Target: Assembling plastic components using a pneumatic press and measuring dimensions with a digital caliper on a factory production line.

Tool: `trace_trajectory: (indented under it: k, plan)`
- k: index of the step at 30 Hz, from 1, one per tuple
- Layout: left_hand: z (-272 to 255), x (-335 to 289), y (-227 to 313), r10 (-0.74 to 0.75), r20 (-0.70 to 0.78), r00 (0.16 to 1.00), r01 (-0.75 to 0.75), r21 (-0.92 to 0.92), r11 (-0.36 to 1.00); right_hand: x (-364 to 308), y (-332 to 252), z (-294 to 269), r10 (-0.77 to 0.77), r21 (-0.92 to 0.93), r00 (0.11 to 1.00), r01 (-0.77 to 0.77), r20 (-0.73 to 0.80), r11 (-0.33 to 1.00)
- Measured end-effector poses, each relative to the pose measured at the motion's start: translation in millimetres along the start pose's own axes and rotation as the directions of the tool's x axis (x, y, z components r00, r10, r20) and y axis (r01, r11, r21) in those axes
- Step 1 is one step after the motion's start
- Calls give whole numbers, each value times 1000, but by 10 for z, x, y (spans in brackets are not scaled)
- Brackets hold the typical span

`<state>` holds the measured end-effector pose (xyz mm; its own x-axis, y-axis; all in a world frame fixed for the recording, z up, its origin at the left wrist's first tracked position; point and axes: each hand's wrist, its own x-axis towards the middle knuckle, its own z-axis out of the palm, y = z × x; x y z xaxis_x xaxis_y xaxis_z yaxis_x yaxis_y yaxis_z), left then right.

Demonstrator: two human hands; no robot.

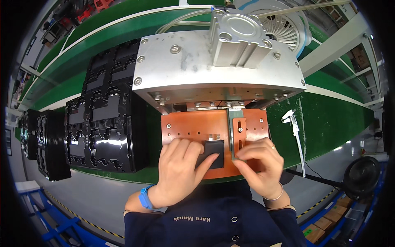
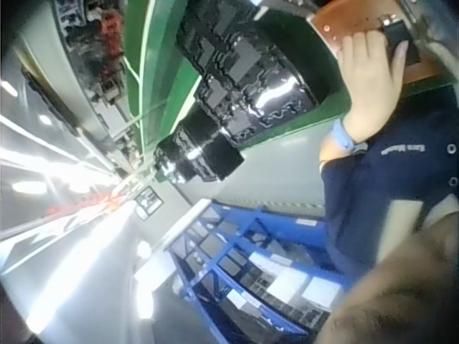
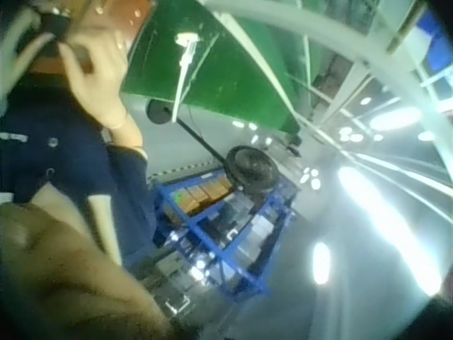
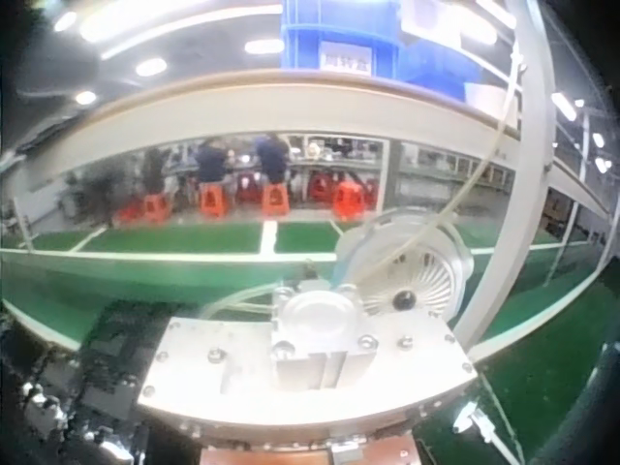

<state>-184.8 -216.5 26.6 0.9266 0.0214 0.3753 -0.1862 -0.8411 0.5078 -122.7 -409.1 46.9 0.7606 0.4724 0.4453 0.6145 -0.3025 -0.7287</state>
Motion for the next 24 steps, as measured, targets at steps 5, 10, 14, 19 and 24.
trace_trajectory:
  k: [5, 10, 14, 19, 24]
  plan:
    - [-236, -90, -68, 44, 98, 994, -30, -146, 989, 3, 96, 143, -45, -192, 990, 71, 136, 979]
    - [-273, -230, -188, 151, 204, 967, -126, -129, 984, 71, 101, 216, -132, -231, 943, 207, 304, 951]
    - [-253, -258, -257, 200, 194, 960, -165, -180, 970, 68, 71, 251, -133, -323, 928, 252, 348, 912]
    - [-264, -226, -286, 222, 213, 952, -167, -248, 954, 133, 91, 306, -126, -348, 936, 244, 328, 905]
    - [-248, -226, -252, 209, 198, 958, -156, -254, 955, 86, 129, 214, -109, -275, 980, 153, 168, 949]
